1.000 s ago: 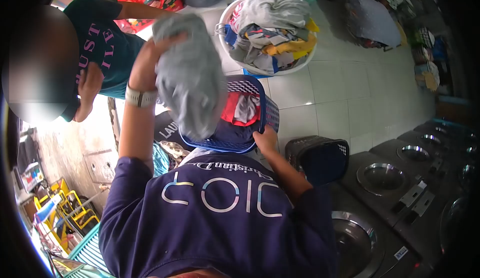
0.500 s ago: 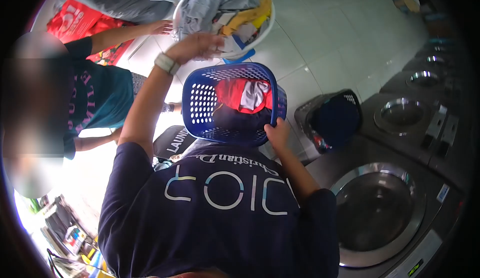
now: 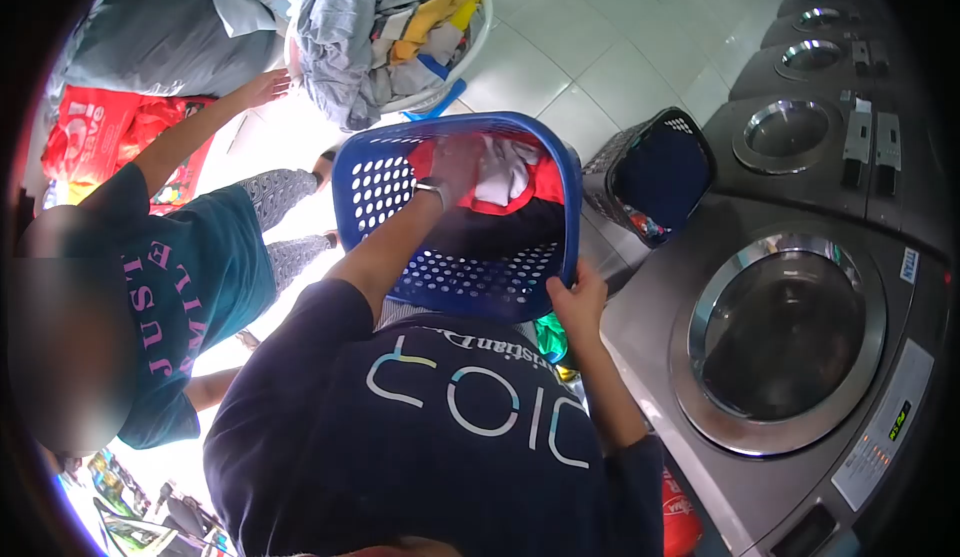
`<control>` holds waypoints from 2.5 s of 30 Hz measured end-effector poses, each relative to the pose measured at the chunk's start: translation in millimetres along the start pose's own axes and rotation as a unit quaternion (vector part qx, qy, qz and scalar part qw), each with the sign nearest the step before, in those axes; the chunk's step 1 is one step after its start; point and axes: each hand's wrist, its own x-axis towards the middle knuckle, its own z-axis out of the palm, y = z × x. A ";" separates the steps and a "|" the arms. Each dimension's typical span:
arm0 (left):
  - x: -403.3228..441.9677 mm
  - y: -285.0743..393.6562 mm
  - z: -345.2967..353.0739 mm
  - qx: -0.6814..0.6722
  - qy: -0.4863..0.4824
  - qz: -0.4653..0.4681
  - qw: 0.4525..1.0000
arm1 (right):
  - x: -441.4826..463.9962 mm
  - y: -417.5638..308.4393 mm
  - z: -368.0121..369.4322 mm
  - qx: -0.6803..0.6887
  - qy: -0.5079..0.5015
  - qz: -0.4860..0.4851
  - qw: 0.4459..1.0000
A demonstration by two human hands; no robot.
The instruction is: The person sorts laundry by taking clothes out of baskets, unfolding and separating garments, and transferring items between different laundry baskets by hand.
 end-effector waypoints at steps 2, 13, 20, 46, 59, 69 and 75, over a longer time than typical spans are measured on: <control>2.2 14.1 -2.6 -0.087 -0.134 -0.165 0.973 | -22.6 -0.1 -9.5 0.057 0.012 -0.005 0.998; -66.7 42.1 -196.6 -0.337 -0.521 0.076 0.780 | -41.8 25.5 -3.2 0.045 0.066 0.027 0.996; -47.5 52.9 -172.8 -0.368 -0.555 0.120 0.737 | -59.5 21.9 -17.4 0.063 0.094 0.003 0.994; 43.6 4.4 -234.7 -0.411 -0.089 -0.029 0.907 | 64.6 2.2 -48.3 0.022 0.036 0.015 0.999; 54.0 72.1 -312.2 -0.646 0.069 -0.385 0.655 | 212.4 -22.9 -95.9 -0.097 -0.109 -0.122 0.982; 2.6 192.8 -284.9 -0.393 0.018 -0.472 0.789 | 286.2 -22.1 -102.5 -0.167 -0.277 -0.010 0.946; -30.8 226.4 -271.7 -0.430 0.024 -0.481 0.764 | 283.1 -34.8 -86.9 -0.187 -0.286 -0.007 0.940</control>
